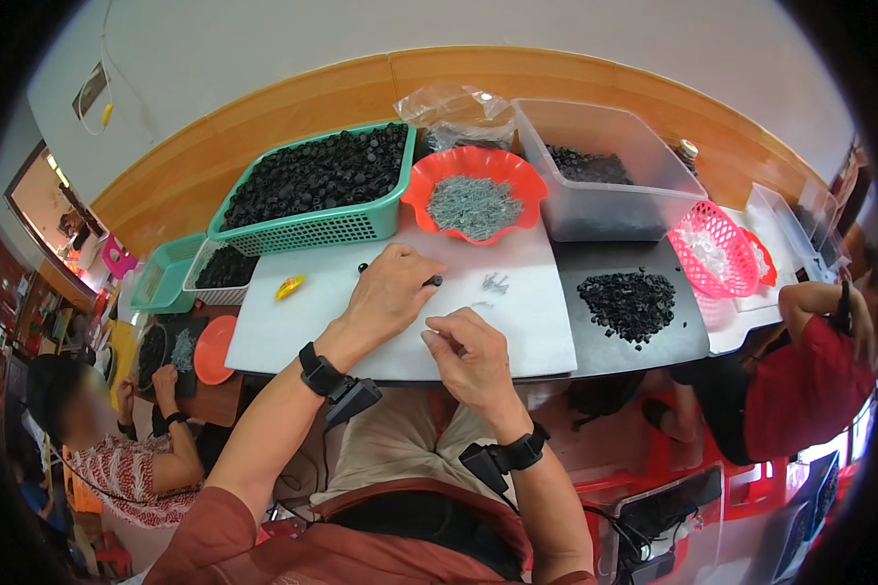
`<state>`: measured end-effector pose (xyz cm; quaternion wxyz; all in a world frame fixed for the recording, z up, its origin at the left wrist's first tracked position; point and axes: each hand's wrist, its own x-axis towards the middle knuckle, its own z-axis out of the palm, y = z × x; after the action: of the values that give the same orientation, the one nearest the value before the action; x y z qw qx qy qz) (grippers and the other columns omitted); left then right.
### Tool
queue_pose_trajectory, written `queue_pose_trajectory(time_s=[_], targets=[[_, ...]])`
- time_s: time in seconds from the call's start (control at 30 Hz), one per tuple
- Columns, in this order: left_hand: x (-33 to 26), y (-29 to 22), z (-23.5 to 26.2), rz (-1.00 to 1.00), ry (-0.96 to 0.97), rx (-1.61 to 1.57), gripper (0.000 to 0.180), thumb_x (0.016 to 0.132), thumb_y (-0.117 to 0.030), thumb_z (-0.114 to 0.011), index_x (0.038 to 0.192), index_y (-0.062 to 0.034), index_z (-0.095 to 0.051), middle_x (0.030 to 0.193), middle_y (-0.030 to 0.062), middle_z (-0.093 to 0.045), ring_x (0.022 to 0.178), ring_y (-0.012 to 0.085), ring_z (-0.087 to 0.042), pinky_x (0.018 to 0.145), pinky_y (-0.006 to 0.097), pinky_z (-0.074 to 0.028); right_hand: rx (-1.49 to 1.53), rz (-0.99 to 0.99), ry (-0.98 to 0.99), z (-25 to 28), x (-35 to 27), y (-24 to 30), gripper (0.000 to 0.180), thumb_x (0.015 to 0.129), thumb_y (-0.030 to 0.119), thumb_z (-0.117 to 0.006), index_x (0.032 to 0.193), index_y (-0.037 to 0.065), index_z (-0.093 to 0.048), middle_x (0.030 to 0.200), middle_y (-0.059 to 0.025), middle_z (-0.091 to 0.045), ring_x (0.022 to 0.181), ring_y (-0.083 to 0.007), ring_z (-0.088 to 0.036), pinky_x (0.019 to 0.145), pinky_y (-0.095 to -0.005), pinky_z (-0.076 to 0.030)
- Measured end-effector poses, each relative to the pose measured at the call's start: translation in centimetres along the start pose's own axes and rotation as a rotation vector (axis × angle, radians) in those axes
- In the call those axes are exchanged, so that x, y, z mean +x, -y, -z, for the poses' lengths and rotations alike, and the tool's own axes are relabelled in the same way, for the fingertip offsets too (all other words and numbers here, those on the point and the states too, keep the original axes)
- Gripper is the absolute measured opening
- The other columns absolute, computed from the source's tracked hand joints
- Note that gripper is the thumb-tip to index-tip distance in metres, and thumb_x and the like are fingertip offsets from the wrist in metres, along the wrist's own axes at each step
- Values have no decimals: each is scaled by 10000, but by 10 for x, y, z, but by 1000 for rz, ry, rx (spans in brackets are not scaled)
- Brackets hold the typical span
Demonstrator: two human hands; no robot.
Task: Assembling small black plastic components by hand at a workstation.
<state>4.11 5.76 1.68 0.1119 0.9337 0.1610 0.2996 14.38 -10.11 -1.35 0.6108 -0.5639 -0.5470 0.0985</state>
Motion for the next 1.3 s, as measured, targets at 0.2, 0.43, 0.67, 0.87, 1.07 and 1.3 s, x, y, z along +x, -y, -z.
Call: queue_pose_trajectory(time_s=[0.2,0.43,0.67,0.87,1.07,1.3], targets=[[10,5,-3,-65,111,144,297,803,-65,-751,1099,-82,-759,1041,78,-739,1041,303,-619,903,413,-531,6,13,-22,0,1,2,159,876,-14,-746,1034,1,-740,839,-86,-662,655,-152,-606,603,-279,-487],[11,3,-2,-103,112,86,267,804,-62,-751,1069,-83,-761,1034,81,-734,1025,302,-619,894,416,-530,18,-19,-21,3,-1,2,163,879,-10,-747,1042,-1,-737,839,-83,-661,665,-149,-599,609,-276,-487],[-15,-12,2,-57,-17,-150,227,823,-57,-733,1049,-62,-751,1056,114,-722,996,312,-675,860,388,-553,-68,-11,-184,33,-3,-3,183,880,-15,-747,1062,-6,-725,937,-96,-687,700,-160,-629,627,-285,-516],[-23,-25,1,67,-5,-380,185,850,-50,-709,1025,-18,-759,1079,116,-715,928,278,-714,788,348,-578,-406,-66,-52,64,11,-7,217,854,-2,-738,1069,23,-714,986,-108,-717,748,-248,-659,688,-348,-529],[-30,-32,-4,192,24,-551,179,869,-47,-728,1039,0,-759,1084,121,-718,930,231,-724,830,321,-593,-645,-39,72,62,24,-8,216,851,52,-732,1067,61,-728,1024,-85,-740,935,-301,-673,813,-416,-543],[-34,-33,-8,184,-14,-570,174,874,-6,-725,1046,8,-750,1083,123,-716,943,226,-724,844,307,-606,-774,-28,137,55,33,-17,185,876,75,-708,1060,76,-725,1014,-72,-738,961,-300,-666,820,-433,-542]])
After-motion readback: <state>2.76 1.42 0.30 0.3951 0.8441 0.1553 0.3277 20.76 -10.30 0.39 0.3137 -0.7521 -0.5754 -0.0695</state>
